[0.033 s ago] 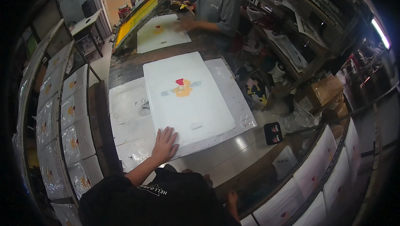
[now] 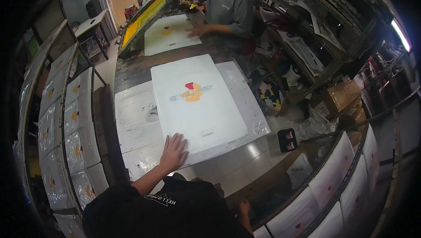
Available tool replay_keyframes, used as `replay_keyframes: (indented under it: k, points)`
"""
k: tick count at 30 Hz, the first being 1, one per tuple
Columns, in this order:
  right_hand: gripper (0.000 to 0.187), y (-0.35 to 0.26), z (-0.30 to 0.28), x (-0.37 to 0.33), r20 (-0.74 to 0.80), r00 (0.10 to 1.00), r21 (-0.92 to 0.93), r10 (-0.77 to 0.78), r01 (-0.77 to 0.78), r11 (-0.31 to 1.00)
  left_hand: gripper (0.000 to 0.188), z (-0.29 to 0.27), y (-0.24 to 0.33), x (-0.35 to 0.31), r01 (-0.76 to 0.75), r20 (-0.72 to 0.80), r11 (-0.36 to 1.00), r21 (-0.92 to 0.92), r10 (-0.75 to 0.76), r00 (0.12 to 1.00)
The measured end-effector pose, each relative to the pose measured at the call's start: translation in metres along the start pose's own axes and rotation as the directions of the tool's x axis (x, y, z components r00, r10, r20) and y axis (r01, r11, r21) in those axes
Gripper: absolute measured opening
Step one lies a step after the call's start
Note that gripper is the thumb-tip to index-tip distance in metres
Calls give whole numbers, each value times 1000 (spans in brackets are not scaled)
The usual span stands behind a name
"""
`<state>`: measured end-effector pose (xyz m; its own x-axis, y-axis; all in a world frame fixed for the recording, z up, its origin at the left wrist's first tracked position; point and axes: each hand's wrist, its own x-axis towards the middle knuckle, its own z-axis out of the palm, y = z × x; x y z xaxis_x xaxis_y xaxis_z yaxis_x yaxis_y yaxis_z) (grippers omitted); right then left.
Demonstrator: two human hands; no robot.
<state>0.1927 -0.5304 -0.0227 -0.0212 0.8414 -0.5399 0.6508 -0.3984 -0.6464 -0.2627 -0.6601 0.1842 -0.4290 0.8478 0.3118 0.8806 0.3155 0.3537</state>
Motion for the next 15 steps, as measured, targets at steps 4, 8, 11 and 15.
replay_keyframes:
  k: [4,8,11,15]
  points:
    - [28,-44,18,-14,59,998,41,27,-29,999,50,-1,-4,-5,-11,-15,1000,-11,10,1000]
    - [30,-51,27,-15,140,989,-20,36,-34,999,48,-4,-1,-1,-22,-53,998,-62,18,998]
    - [31,-58,30,-23,173,978,-6,116,-117,993,47,-4,-5,0,-2,-112,992,-129,-12,994]
    - [33,-62,25,-40,228,960,83,163,-186,979,52,-12,-14,22,32,-218,986,-163,-68,974]
